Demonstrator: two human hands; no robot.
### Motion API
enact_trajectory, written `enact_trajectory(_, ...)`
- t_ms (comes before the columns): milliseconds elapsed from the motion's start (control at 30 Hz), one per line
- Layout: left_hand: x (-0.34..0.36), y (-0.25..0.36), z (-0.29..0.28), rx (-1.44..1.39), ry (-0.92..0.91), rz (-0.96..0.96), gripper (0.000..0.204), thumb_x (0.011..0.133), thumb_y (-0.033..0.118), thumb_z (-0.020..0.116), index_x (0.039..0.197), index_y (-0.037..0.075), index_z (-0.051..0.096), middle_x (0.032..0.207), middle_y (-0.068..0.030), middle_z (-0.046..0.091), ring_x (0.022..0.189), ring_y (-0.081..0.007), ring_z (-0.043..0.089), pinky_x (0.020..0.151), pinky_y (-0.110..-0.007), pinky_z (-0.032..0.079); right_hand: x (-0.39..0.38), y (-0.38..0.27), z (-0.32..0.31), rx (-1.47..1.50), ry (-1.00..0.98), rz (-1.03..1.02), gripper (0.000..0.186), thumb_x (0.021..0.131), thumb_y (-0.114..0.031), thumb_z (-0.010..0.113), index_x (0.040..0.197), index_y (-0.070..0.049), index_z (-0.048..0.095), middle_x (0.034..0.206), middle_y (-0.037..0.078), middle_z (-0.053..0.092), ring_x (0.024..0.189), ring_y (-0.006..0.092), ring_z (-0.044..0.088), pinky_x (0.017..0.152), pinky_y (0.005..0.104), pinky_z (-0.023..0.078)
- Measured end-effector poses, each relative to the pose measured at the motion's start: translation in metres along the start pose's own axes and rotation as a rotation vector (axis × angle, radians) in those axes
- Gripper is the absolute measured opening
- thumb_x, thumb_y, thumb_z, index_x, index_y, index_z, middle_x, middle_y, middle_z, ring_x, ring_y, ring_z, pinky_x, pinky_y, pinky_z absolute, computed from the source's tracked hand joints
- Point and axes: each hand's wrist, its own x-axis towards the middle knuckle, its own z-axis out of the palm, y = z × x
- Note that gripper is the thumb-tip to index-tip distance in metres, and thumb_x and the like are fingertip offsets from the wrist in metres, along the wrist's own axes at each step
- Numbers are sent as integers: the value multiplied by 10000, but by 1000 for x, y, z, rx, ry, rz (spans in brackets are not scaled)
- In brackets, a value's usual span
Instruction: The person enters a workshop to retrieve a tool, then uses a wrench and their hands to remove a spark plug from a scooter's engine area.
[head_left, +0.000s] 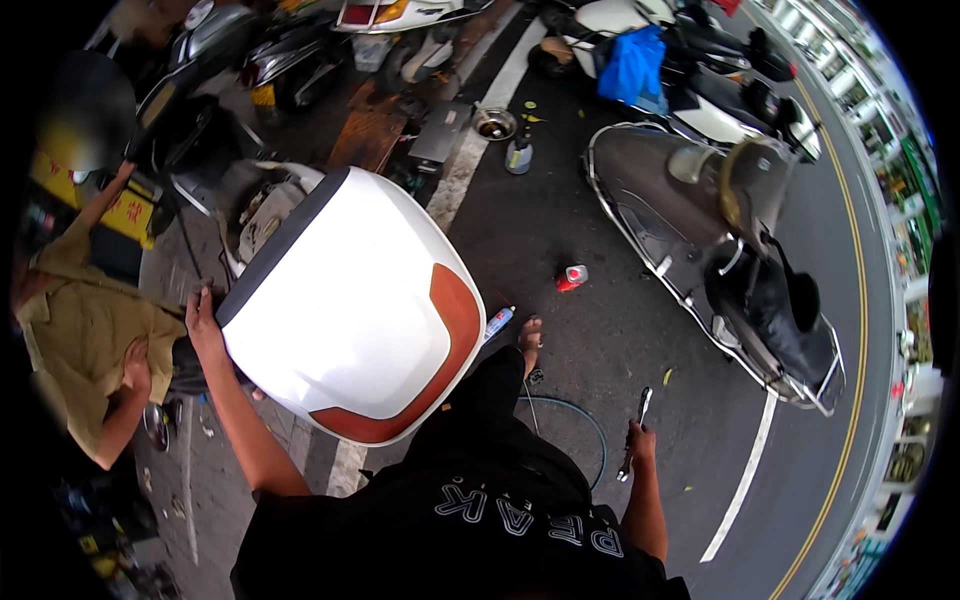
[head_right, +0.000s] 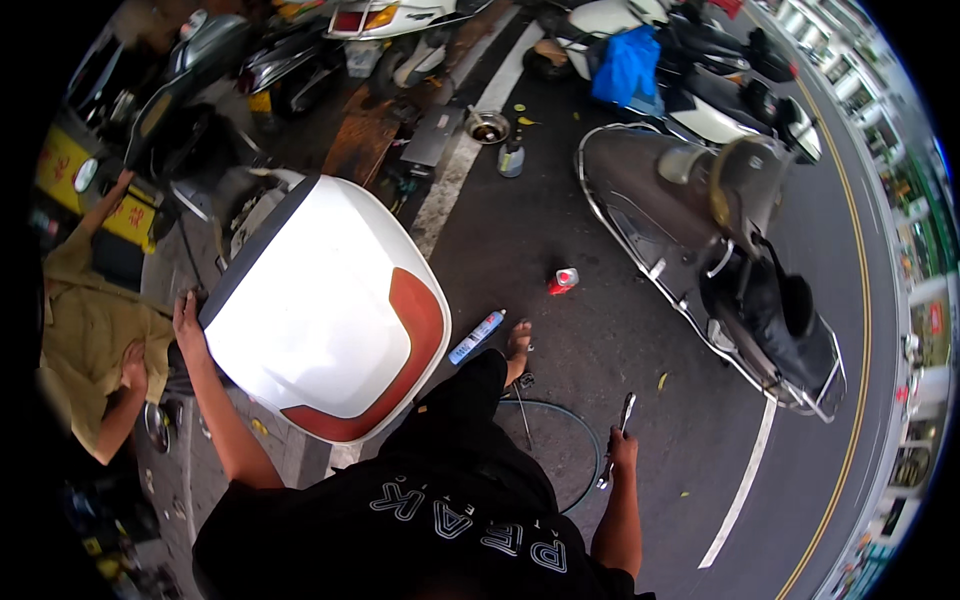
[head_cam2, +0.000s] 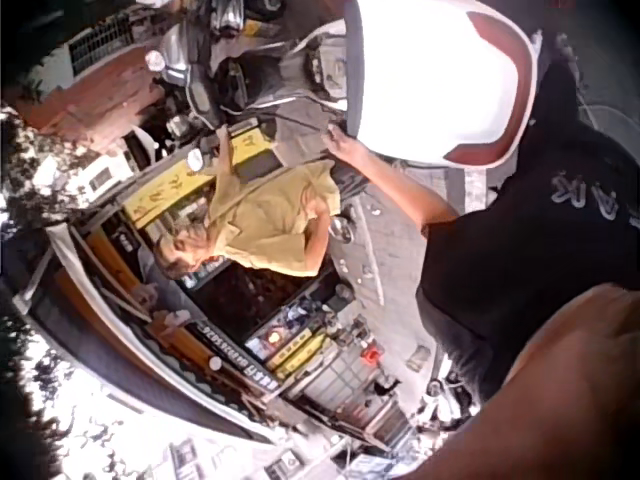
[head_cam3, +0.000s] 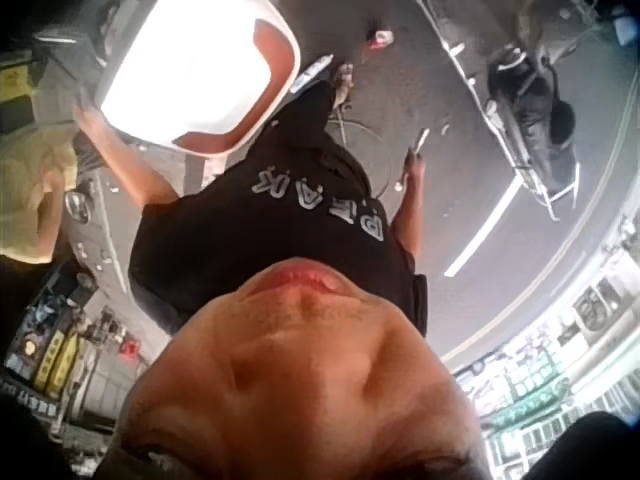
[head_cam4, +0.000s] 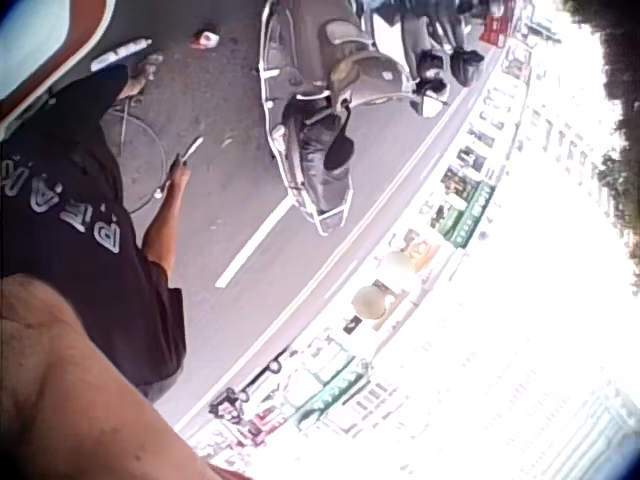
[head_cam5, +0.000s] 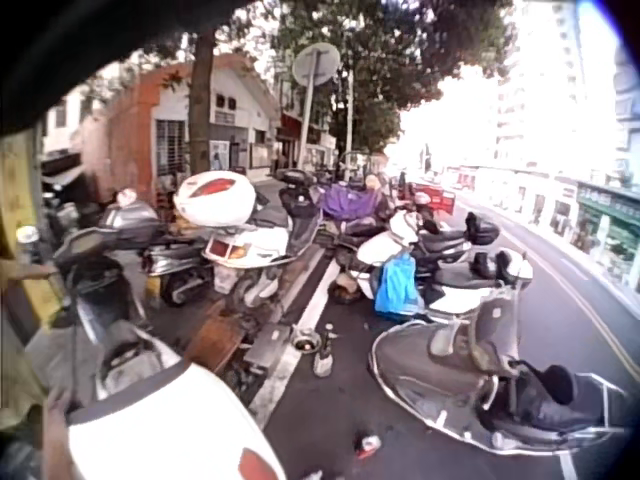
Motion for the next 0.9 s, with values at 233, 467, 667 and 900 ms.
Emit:
enact_trajectory(233, -12, 2, -27, -49, -37, -253, 453, 892, 296, 505, 1203, -33, 514, 1243, -124, 497, 1123, -171, 470, 959, -242, 322, 144, -154, 84, -317, -356, -104, 280, 811, -288, 591, 677, -46, 551, 561, 8, 487, 449, 119, 468, 426, 277, 382)
enact_trajectory(467, -19, 14, -28, 71, 32, -389, 396, 858, 276, 525, 1147, 7, 556, 1057, -56, 584, 936, -134, 530, 841, -239, 392, 251, -285, 118, -807, -479, -620, 326, 801, -305, 591, 674, -6, 563, 542, 45, 509, 461, 140, 500, 432, 318, 382)
enact_trajectory(667, -30, -13, -36, 667, 337, -249, 263, 875, 259, 494, 1015, 68, 609, 826, -169, 640, 790, -288, 630, 685, -352, 460, 342, -376, 135, -363, -482, -279, 262, 807, -275, 568, 691, -40, 554, 536, 5, 470, 444, 142, 457, 413, 314, 364)
enact_trajectory(900, -29, 46, -7, 784, 455, -325, 242, 889, 239, 483, 993, 57, 603, 744, -114, 644, 694, -219, 625, 623, -331, 458, 401, -475, 181, -515, -475, -190, 247, 802, -273, 601, 708, -50, 552, 563, 27, 480, 418, 153, 445, 396, 300, 378)
